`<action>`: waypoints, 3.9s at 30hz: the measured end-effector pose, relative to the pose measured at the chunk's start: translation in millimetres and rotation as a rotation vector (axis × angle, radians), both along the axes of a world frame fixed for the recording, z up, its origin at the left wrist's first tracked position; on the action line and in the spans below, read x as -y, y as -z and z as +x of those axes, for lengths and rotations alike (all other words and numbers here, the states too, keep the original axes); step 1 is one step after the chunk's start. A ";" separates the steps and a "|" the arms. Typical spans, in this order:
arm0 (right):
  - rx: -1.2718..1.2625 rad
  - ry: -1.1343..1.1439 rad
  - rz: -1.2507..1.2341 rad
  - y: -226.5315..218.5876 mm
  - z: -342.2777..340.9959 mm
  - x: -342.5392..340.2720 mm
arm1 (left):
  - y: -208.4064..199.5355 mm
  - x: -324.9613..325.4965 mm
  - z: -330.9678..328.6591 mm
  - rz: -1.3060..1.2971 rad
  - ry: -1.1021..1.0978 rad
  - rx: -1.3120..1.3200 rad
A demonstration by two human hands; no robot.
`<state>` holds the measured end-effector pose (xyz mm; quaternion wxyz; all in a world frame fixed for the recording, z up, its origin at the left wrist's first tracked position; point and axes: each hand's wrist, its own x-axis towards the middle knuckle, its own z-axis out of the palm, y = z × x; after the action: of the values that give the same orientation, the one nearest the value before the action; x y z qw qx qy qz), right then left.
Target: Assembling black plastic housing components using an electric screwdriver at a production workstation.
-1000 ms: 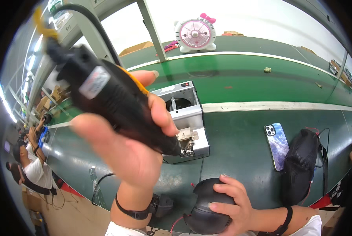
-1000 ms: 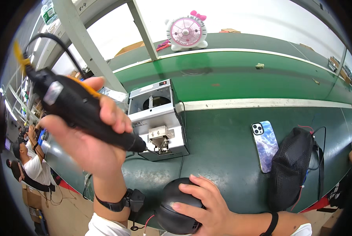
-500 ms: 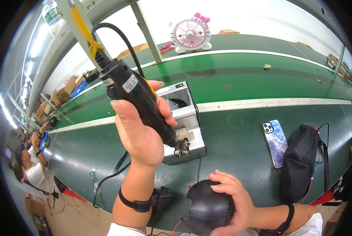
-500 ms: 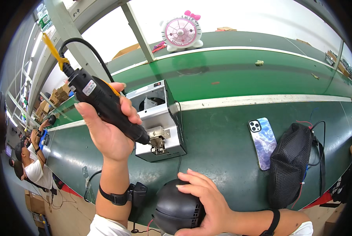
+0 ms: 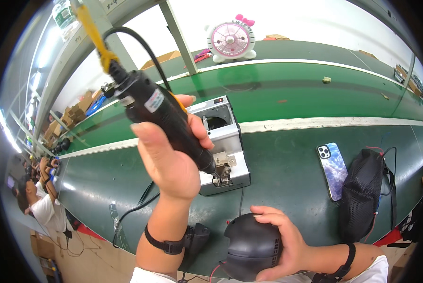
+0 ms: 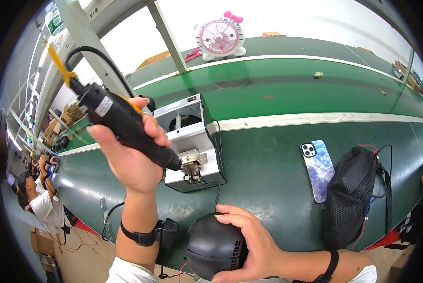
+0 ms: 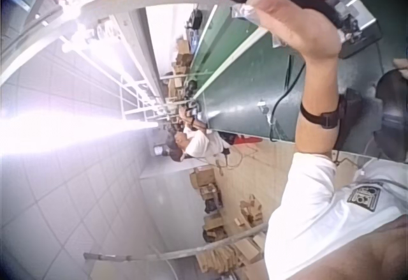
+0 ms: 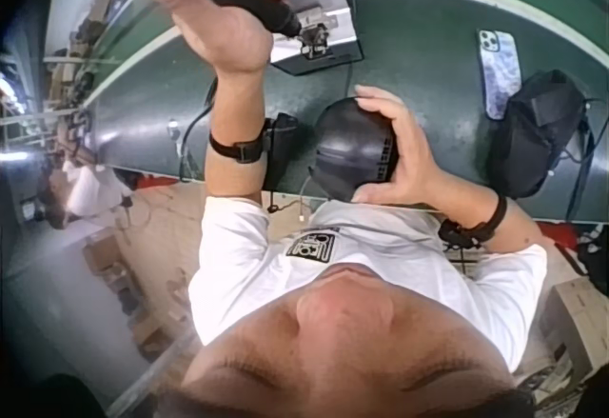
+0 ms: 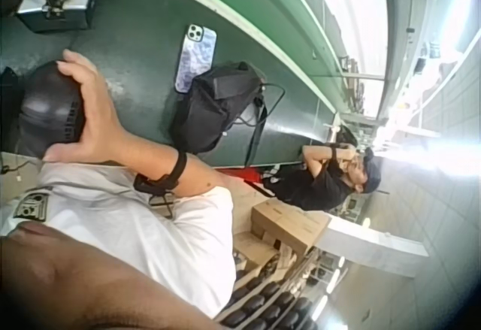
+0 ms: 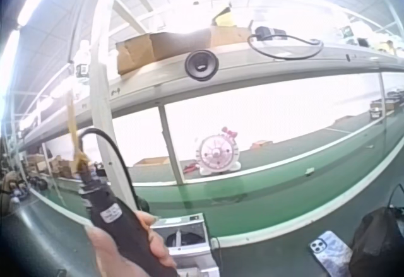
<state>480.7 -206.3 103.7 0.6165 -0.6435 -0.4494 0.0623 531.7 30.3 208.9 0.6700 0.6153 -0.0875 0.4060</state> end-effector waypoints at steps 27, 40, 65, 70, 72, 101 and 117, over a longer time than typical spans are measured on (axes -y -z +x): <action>0.025 -0.054 0.018 -2.7 6.0 -0.5 | -47.2 17.6 -55.6 -0.080 0.499 0.065; -0.067 -0.062 0.040 -3.4 -2.9 -3.7 | -38.4 45.9 -70.5 -0.022 0.567 0.081; 0.043 0.022 -0.235 20.2 -7.6 24.0 | 9.1 75.5 -46.8 0.050 0.572 0.093; 0.079 0.052 -0.282 23.1 -2.5 25.6 | 11.8 72.6 -40.3 0.088 0.614 0.003; 0.090 0.059 -0.271 28.7 -1.0 28.4 | 12.5 73.7 -38.6 0.091 0.612 0.022; 0.405 -0.002 -0.032 7.1 8.7 -0.2 | -43.6 7.6 -52.2 -0.056 0.283 0.239; 0.530 0.124 -0.181 -16.6 2.5 -2.0 | 3.0 -5.4 5.0 0.083 0.106 -0.056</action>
<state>483.2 -204.3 120.2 0.4202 -0.7158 -0.5475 -0.1062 536.7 35.7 205.9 0.6668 0.6480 -0.1180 0.3485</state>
